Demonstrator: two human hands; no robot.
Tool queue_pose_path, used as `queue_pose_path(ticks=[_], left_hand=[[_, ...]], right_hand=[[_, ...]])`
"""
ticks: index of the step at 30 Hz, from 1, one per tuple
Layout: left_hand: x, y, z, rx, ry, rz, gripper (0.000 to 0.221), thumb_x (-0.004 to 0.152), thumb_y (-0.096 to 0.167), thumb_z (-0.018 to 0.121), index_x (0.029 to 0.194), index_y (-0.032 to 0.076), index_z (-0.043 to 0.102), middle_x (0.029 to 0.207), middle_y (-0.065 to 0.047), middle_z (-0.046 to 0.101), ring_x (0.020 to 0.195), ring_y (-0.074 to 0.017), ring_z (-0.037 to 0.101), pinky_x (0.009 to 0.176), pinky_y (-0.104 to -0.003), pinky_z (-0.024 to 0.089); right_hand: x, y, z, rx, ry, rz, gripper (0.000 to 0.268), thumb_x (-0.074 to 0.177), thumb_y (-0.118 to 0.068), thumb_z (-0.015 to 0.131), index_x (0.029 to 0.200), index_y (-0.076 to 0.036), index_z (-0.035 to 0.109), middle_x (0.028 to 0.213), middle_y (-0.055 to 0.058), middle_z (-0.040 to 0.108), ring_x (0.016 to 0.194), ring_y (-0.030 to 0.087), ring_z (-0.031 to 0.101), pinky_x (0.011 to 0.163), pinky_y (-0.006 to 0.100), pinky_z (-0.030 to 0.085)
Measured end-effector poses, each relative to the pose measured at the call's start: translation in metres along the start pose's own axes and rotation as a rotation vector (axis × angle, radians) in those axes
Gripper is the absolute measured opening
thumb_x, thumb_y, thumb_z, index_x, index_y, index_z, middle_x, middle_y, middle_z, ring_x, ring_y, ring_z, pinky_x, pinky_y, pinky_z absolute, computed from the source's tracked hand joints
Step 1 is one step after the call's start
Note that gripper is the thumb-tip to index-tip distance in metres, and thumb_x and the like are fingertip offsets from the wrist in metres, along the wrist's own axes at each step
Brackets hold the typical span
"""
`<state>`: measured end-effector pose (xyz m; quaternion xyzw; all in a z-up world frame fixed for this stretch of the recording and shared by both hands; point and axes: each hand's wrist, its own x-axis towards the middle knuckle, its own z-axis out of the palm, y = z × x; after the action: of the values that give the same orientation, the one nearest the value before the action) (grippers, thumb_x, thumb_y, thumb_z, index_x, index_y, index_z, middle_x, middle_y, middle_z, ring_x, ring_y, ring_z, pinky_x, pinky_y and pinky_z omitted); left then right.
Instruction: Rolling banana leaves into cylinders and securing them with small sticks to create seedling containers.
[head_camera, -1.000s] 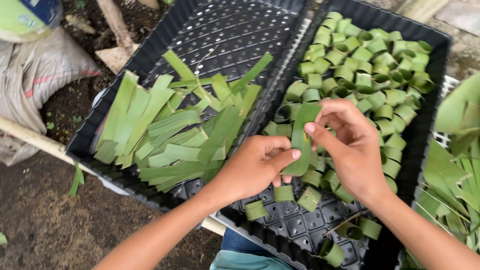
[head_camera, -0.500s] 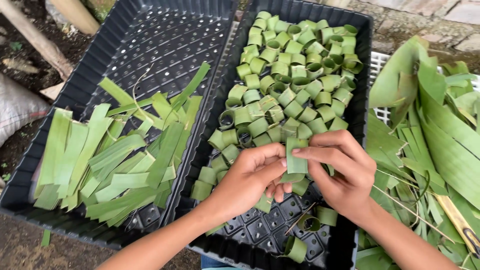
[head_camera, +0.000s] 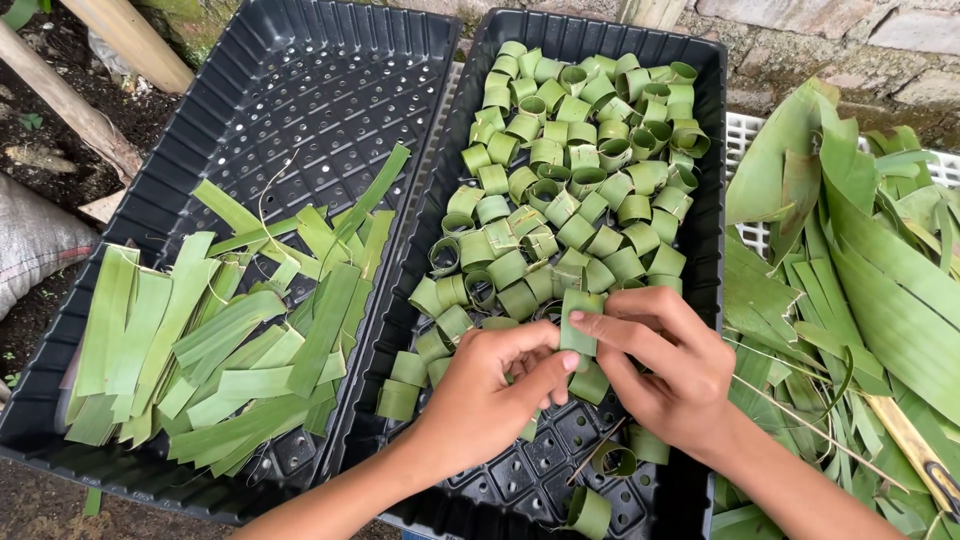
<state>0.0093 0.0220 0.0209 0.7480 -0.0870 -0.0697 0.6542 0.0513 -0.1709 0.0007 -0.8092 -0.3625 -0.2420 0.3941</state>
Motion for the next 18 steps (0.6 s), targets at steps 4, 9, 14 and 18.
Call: queue_pose_path(ticks=[4, 9, 14, 18], left_hand=[[0.002, -0.006, 0.0, -0.056, 0.025, -0.079, 0.015, 0.095, 0.003, 0.064, 0.082, 0.0, 0.07, 0.062, -0.003, 0.068, 0.053, -0.0094, 0.057, 0.05, -0.023, 0.047], [0.004, -0.011, 0.001, -0.058, 0.07, -0.14, 0.016, 0.097, 0.003, 0.062, 0.082, 0.001, 0.069, 0.064, -0.005, 0.07, 0.052, -0.0098, 0.056, 0.049, -0.023, 0.045], [0.005, -0.023, -0.002, -0.362, 0.025, -0.162, 0.02, 0.097, -0.001, 0.049, 0.097, -0.004, 0.068, 0.076, -0.01, 0.071, 0.064, -0.0134, 0.059, 0.06, -0.025, 0.048], [0.007, -0.028, -0.006, -0.563, 0.024, -0.185, 0.03, 0.1, 0.005, 0.046, 0.115, -0.011, 0.067, 0.078, -0.013, 0.068, 0.069, -0.0189, 0.066, 0.065, -0.029, 0.05]], right_hand=[[0.014, -0.01, -0.008, 0.089, -0.037, 0.037, 0.033, 0.082, 0.008, 0.062, 0.112, 0.002, 0.072, 0.098, 0.012, 0.064, 0.07, 0.016, 0.053, 0.062, 0.025, 0.045], [0.026, -0.018, -0.011, 0.055, -0.164, 0.145, 0.034, 0.083, -0.001, 0.074, 0.117, 0.0, 0.073, 0.086, 0.004, 0.063, 0.07, 0.014, 0.05, 0.064, 0.025, 0.044], [0.022, -0.015, -0.011, -0.024, -0.163, -0.028, 0.035, 0.08, -0.002, 0.077, 0.114, 0.002, 0.074, 0.084, 0.005, 0.065, 0.068, 0.017, 0.049, 0.06, 0.026, 0.042], [0.022, -0.009, -0.013, -0.134, -0.182, -0.268, 0.033, 0.08, -0.006, 0.082, 0.113, 0.0, 0.076, 0.088, 0.006, 0.068, 0.073, 0.02, 0.057, 0.061, 0.029, 0.048]])
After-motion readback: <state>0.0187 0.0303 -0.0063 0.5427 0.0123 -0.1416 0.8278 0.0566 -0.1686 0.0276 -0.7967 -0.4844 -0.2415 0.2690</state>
